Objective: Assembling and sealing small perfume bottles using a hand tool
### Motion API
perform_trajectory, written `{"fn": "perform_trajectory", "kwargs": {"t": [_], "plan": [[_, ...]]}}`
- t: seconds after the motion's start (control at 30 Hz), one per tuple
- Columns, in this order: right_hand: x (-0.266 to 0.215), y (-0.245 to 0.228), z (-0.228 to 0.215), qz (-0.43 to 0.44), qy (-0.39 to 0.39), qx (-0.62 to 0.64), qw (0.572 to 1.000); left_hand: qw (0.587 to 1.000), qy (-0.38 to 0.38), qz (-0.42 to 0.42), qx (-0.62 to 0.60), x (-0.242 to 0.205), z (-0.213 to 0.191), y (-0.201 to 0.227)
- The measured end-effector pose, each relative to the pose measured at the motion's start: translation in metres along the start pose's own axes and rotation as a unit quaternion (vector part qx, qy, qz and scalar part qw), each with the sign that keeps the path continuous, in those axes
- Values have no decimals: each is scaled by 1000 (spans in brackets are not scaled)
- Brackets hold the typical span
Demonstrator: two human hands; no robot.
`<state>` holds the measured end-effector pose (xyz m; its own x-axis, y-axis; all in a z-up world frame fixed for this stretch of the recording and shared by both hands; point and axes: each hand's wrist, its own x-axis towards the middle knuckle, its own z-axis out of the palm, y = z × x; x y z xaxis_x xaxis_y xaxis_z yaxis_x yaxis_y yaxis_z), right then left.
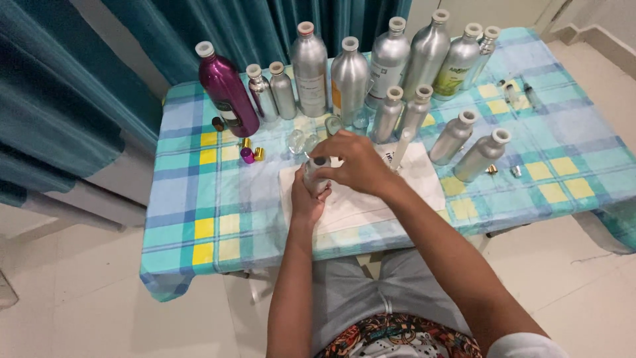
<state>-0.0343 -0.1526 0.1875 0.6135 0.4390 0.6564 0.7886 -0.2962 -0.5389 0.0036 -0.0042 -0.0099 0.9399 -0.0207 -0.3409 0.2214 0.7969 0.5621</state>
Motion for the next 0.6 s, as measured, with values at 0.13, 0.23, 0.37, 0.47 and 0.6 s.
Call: {"fn": "perform_trajectory", "kwargs": {"t": [0.13,0.23,0.37,0.47,0.6], "plan": [[-2,-29,-8,-32,7,35,999,999,-13,14,-25,23,-24,-9],[-17,-17,7,6,41,96,995,1000,11,-7,-7,8,-7,2],[-24,0,23,16,83,108,991,1000,12,8,-6,1,-5,0],[-29,2,33,78,151,110,979,999,28,6,-28,2,-5,-2],[-38,0,39,104,123,179,970,999,41,1,-18,-9,2,3]]}}
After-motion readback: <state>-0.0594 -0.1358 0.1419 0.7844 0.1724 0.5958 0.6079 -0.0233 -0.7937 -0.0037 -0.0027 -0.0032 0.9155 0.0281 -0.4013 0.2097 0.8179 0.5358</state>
